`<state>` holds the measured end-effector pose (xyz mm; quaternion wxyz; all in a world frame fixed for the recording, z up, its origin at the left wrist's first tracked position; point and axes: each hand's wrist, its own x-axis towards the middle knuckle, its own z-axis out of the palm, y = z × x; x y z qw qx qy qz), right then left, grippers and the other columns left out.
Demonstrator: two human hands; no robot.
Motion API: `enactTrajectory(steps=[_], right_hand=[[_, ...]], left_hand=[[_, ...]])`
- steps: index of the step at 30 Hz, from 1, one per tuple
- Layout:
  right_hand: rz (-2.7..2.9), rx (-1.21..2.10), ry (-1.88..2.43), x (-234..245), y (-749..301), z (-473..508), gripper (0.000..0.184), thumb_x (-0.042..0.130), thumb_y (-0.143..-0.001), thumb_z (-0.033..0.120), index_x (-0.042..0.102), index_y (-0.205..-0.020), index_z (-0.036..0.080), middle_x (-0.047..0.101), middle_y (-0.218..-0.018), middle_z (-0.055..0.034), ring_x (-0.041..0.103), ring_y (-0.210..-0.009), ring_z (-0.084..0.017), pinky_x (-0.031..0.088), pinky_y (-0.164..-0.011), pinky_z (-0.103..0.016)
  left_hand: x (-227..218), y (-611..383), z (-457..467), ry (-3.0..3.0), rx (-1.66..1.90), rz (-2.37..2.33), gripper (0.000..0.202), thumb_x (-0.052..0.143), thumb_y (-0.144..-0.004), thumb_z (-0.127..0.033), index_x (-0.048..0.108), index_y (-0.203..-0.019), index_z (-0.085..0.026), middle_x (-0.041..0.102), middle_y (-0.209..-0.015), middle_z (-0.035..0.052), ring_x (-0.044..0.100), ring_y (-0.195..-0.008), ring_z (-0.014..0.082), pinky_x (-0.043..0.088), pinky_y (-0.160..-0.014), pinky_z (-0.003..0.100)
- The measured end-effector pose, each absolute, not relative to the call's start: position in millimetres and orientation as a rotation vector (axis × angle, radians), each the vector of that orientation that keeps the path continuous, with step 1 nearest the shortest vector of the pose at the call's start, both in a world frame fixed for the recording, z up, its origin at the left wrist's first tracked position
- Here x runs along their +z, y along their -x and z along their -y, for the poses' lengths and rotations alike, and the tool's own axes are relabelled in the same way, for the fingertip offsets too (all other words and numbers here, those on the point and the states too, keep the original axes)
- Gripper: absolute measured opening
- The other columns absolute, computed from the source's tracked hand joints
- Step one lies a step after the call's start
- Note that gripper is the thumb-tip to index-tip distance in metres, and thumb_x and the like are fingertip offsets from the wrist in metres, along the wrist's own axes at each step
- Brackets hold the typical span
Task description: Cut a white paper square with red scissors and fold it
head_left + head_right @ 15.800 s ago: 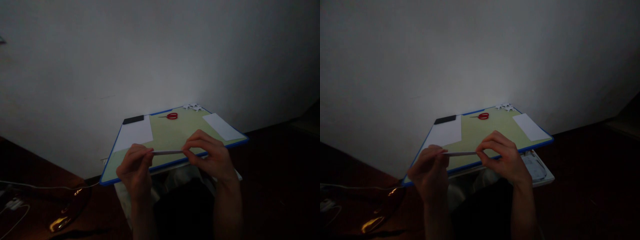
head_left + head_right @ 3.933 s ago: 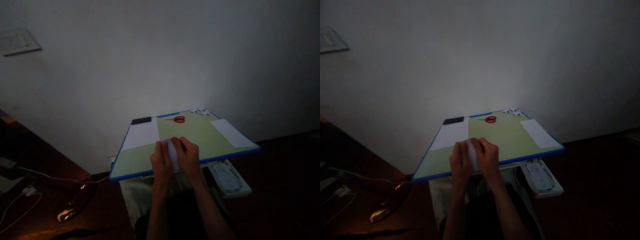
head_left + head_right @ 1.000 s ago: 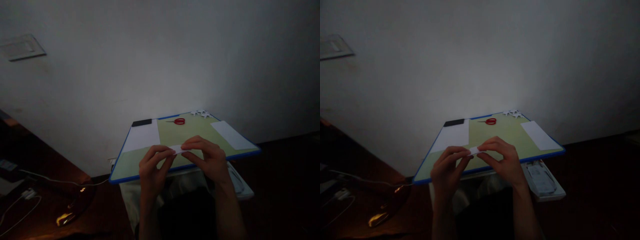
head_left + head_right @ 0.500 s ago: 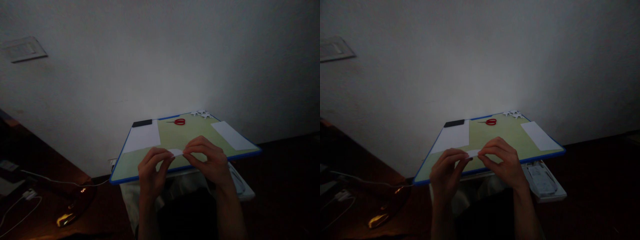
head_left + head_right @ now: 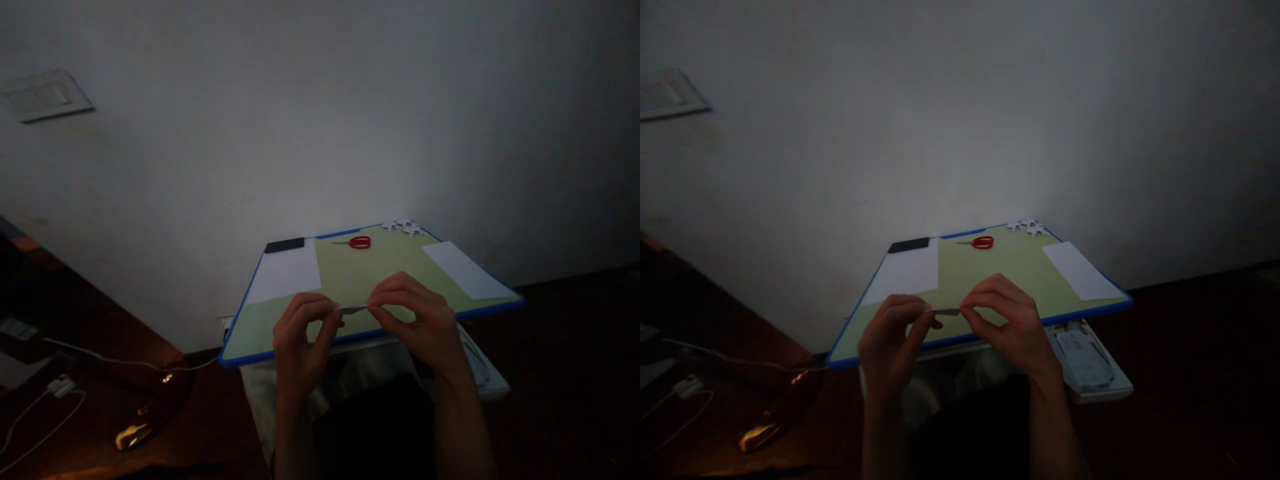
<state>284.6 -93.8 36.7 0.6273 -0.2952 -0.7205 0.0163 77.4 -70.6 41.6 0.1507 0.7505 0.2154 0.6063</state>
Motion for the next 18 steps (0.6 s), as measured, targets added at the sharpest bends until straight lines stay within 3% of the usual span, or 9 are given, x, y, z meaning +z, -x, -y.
enactTrajectory(steps=[8, 18], right_hand=[[1.626, 0.023, 0.725, 39.0, -281.9, 95.0, 0.012, 0.07, -0.098, 0.014, 0.072, -0.1, 0.026, 0.072, -0.091, -0.002, 0.068, -0.087, -0.021, 0.057, -0.076, -0.039], [1.655, 0.079, 0.751, 36.3, -282.6, 94.4, 0.007, 0.068, -0.102, 0.018, 0.069, -0.099, 0.026, 0.071, -0.093, -0.0024, 0.067, -0.09, -0.021, 0.054, -0.08, -0.037]], left_hand=[[45.2, -80.2, 72.4, -2.212, 1.753, -0.641, 0.014, 0.073, -0.094, -0.007, 0.072, -0.094, -0.021, 0.069, -0.087, 0.0001, 0.067, -0.079, 0.0137, 0.058, -0.07, 0.029], [43.2, -80.9, 70.6, -2.151, 1.74, -0.646, 0.01, 0.079, -0.09, -0.014, 0.072, -0.09, -0.021, 0.068, -0.084, -0.0001, 0.065, -0.072, 0.0133, 0.055, -0.062, 0.026]])
